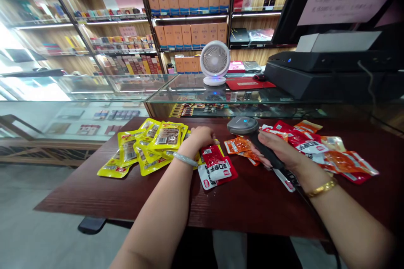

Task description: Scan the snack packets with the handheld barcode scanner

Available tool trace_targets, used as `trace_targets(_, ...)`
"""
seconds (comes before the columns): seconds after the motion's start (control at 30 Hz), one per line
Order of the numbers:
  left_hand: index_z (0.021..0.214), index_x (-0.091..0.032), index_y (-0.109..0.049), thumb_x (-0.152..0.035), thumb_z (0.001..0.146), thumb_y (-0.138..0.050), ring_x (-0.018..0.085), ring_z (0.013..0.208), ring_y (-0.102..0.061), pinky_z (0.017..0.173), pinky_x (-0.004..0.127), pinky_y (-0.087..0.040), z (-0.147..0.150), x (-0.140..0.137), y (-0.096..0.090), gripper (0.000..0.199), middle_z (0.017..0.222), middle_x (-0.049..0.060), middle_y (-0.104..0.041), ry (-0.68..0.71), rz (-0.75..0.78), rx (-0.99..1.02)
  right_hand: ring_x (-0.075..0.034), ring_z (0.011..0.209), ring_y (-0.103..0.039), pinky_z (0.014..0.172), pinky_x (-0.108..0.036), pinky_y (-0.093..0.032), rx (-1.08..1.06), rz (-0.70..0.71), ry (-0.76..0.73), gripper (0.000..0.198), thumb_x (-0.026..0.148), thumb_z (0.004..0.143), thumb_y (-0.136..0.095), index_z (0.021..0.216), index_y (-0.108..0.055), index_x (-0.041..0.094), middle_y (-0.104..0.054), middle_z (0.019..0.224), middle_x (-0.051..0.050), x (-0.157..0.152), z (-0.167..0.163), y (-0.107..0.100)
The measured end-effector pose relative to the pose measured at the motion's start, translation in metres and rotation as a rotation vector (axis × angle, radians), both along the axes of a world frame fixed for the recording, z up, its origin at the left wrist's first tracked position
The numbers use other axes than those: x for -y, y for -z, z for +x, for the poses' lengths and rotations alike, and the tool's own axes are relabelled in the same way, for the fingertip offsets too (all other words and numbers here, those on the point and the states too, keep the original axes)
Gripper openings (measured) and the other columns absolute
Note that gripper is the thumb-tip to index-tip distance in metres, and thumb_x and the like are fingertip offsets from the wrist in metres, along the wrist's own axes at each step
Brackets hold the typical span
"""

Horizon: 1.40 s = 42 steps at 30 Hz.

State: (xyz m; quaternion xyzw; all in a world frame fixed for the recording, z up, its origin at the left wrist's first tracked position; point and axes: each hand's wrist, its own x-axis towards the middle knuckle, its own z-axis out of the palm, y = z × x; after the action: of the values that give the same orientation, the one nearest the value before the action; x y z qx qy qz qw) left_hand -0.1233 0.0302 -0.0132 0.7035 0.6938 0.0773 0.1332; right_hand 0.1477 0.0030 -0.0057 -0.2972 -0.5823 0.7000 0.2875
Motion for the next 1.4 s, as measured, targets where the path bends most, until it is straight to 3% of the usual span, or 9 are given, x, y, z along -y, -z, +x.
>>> trace_targets(0.23,0.082,-0.021,-0.062,-0.046,0.082,-0.059,0.017,0.068,-0.061,0.064,0.026,-0.042,-0.007,-0.011,0.008,0.025,0.075,0.004,-0.069,-0.310,0.340,0.364,-0.007,0.034,-0.045,0.031,-0.020,-0.035,0.045,-0.020,-0.057,0.034,0.057,0.086,-0.060,0.090,-0.051,0.024,-0.060,0.066,0.002,-0.001,0.001,0.006)
trace_targets(0.53,0.073,-0.020,-0.062,-0.044,0.080,-0.059,0.014,0.060,-0.052,0.060,0.024,-0.035,-0.015,-0.012,-0.003,0.025,0.063,-0.001,-0.062,-0.415,0.516,0.533,-0.006,0.034,-0.048,0.032,-0.016,-0.038,0.080,0.001,-0.107,0.036,0.055,0.086,-0.060,0.091,-0.052,0.020,-0.060,0.066,0.002,0.002,-0.002,0.006)
trace_targets(0.87,0.076,-0.020,-0.067,-0.044,0.079,-0.059,0.013,0.059,-0.051,0.057,0.024,-0.033,-0.018,-0.014,0.001,0.026,0.065,-0.001,-0.063,-0.367,0.510,0.570,-0.007,0.034,-0.049,0.031,-0.017,-0.037,0.051,0.020,-0.089,0.037,0.056,0.086,-0.060,0.093,-0.052,0.020,-0.061,0.067,0.001,-0.001,0.000,0.010)
trace_targets(1.23,0.071,-0.020,-0.063,-0.045,0.078,-0.060,0.012,0.058,-0.051,0.056,0.024,-0.035,-0.016,-0.015,0.003,0.027,0.061,-0.002,-0.059,-0.382,0.484,0.594,-0.006,0.034,-0.047,0.032,-0.017,-0.036,0.002,0.004,-0.076,0.032,0.053,0.090,-0.055,0.097,-0.053,0.023,-0.057,0.064,0.004,0.000,0.001,0.007)
trace_targets(1.33,0.072,-0.018,-0.060,-0.038,0.078,-0.062,0.011,0.059,-0.052,0.059,0.024,-0.040,-0.010,-0.015,0.007,0.021,0.062,-0.001,-0.058,-0.442,0.498,0.732,-0.006,0.034,-0.046,0.032,-0.017,-0.035,-0.016,-0.004,-0.066,0.031,0.053,0.090,-0.055,0.093,-0.052,0.023,-0.057,0.063,0.004,0.000,0.001,0.006)
trace_targets(1.4,0.080,-0.017,-0.059,-0.030,0.079,-0.061,0.011,0.059,-0.054,0.061,0.024,-0.045,0.002,-0.015,0.010,0.014,0.066,-0.001,-0.058,-0.493,0.441,0.985,-0.006,0.034,-0.045,0.032,-0.018,-0.036,-0.030,-0.009,-0.055,0.032,0.054,0.090,-0.056,0.088,-0.051,0.022,-0.057,0.063,0.003,0.000,0.001,0.004)
